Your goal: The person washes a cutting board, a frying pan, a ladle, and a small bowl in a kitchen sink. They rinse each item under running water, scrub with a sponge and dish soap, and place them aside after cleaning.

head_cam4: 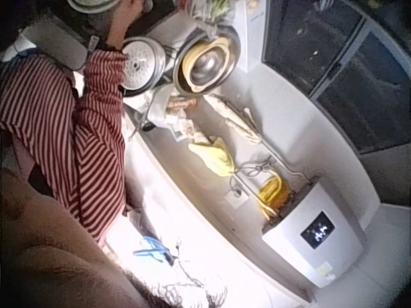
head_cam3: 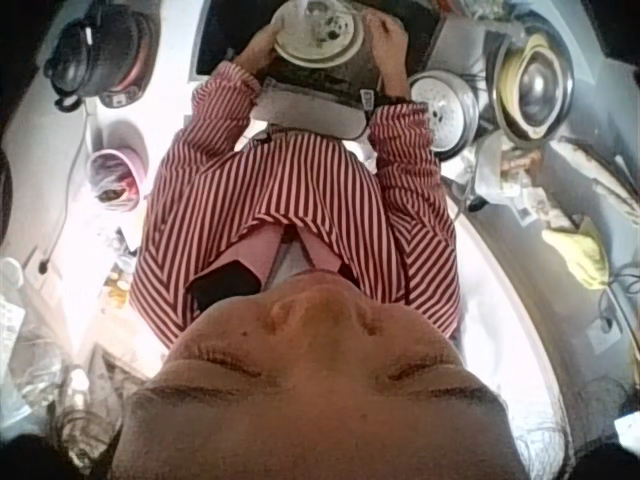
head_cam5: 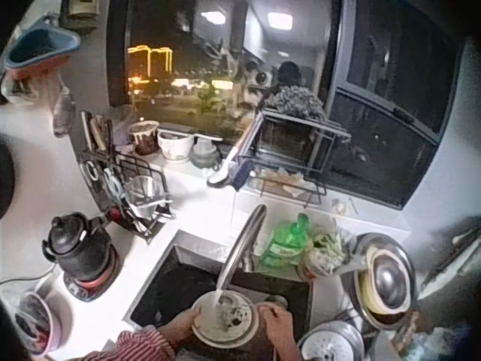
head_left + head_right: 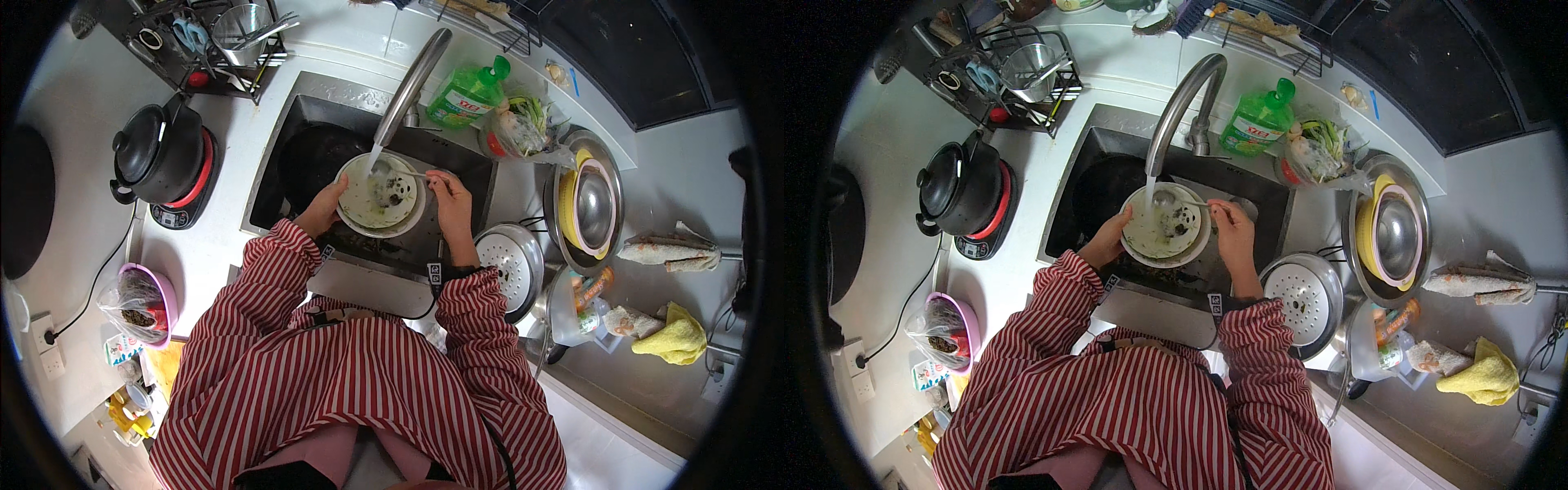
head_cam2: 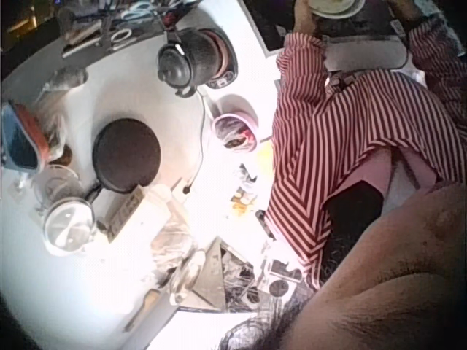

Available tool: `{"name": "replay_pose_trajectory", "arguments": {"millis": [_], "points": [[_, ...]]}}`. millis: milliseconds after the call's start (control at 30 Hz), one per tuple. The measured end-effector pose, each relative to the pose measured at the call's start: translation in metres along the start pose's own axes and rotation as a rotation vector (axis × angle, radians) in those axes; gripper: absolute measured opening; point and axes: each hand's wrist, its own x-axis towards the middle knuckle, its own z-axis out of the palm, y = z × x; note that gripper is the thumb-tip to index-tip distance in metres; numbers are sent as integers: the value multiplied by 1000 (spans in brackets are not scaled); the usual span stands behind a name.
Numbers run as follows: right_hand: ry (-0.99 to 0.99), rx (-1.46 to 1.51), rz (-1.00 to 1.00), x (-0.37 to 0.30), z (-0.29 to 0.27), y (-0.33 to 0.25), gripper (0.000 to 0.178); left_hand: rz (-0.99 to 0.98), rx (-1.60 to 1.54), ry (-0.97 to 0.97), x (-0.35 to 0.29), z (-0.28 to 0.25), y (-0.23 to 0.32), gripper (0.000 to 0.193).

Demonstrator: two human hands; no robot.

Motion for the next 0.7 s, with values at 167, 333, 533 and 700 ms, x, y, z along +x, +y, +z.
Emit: {"name": "replay_pose_trajectory", "arguments": {"millis": [167,333,533,700], "points": [[-100,-25,70,0,7,10,20,59,18,-33,5,1,1,65],[24,-143,139,-15,-14,20,21,179,20,104,9,2,1,64],[205,-257,3,-11,-6,38,22,304,212,252,14,1,-3,54],[163,-269,202,-18,-8,48,24,270,240,429,13,-2,-10,53]]}}
